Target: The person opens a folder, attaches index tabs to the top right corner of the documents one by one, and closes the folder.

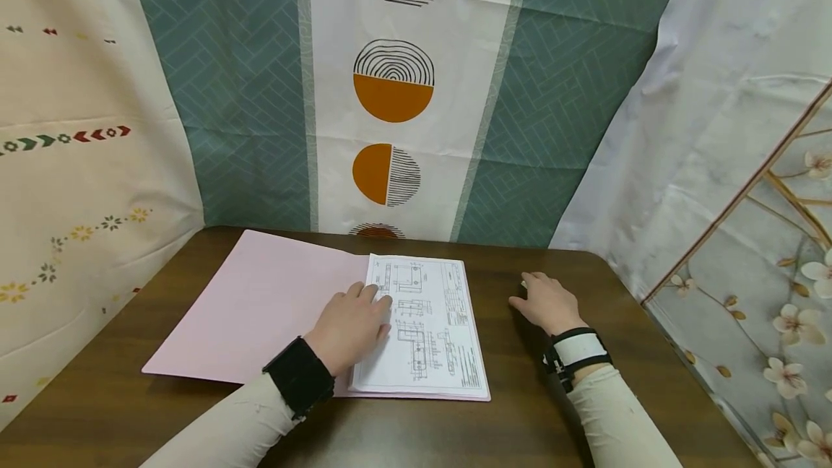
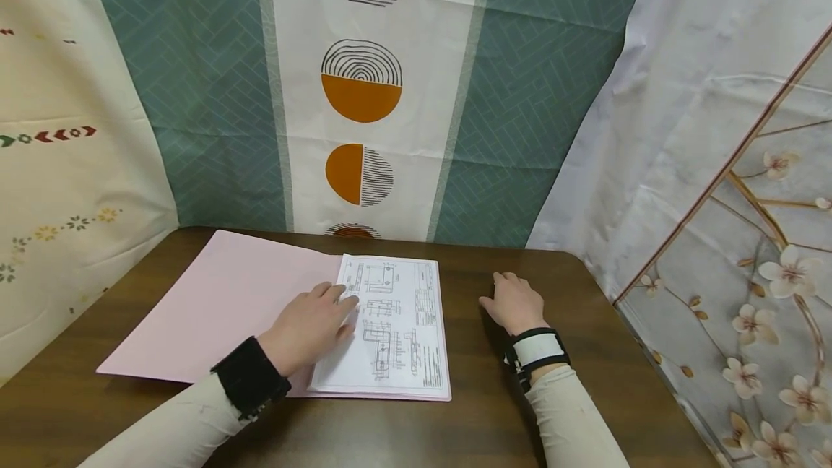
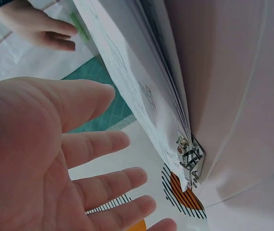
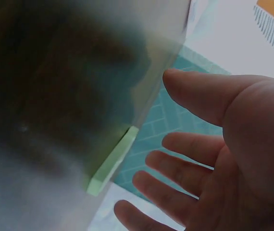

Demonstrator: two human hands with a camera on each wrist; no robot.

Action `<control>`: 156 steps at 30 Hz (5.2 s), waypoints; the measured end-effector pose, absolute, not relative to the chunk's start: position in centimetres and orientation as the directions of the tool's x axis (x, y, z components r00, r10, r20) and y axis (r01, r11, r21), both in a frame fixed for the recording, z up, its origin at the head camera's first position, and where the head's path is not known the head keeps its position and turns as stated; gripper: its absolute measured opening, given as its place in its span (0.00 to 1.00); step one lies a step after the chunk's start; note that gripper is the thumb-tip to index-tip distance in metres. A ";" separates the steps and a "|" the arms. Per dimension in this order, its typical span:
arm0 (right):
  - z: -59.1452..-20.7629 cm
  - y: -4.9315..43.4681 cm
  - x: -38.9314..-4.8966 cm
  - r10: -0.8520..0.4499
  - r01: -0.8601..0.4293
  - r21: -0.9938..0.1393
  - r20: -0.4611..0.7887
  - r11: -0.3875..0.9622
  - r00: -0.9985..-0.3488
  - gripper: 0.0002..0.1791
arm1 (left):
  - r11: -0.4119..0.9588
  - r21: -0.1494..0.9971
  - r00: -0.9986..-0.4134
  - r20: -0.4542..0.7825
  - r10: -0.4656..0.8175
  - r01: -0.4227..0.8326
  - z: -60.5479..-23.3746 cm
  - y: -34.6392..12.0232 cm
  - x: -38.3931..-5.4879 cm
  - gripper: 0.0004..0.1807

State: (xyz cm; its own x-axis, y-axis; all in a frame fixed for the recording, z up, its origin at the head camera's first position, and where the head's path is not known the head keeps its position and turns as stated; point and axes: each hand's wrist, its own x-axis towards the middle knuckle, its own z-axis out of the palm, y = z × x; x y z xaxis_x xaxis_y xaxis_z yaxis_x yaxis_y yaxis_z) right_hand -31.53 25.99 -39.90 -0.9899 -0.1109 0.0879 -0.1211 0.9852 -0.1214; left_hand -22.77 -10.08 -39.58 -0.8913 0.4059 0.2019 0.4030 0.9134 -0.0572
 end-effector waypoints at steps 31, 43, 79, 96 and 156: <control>-40.3 28.1 -33.4 -0.006 -0.020 -0.162 0.082 0.987 -0.997 0.13 | 0.900 -0.049 -0.864 0.262 0.431 0.434 -40.1 -10.0 -23.1 0.27; -40.0 27.7 -33.0 -0.036 -0.047 -0.156 0.075 0.987 -0.997 0.08 | 0.899 -0.056 -0.858 0.280 0.431 0.434 -39.9 -9.8 -23.0 0.26; -37.4 14.0 -26.5 -0.472 -0.494 -0.445 0.169 0.747 -0.865 0.09 | 0.844 0.134 -0.821 0.352 0.449 0.519 -39.5 -9.1 -23.3 0.30; -37.1 13.8 -26.0 -0.536 -0.538 -0.480 0.156 0.693 -0.829 0.11 | 0.795 0.255 -0.800 0.433 0.415 0.551 -38.9 -8.8 -23.2 0.10; -37.0 14.6 -26.5 -0.642 -0.753 -0.144 0.437 0.642 -0.630 0.12 | 0.773 0.290 -0.799 0.430 0.420 0.563 -39.1 -8.5 -23.2 0.11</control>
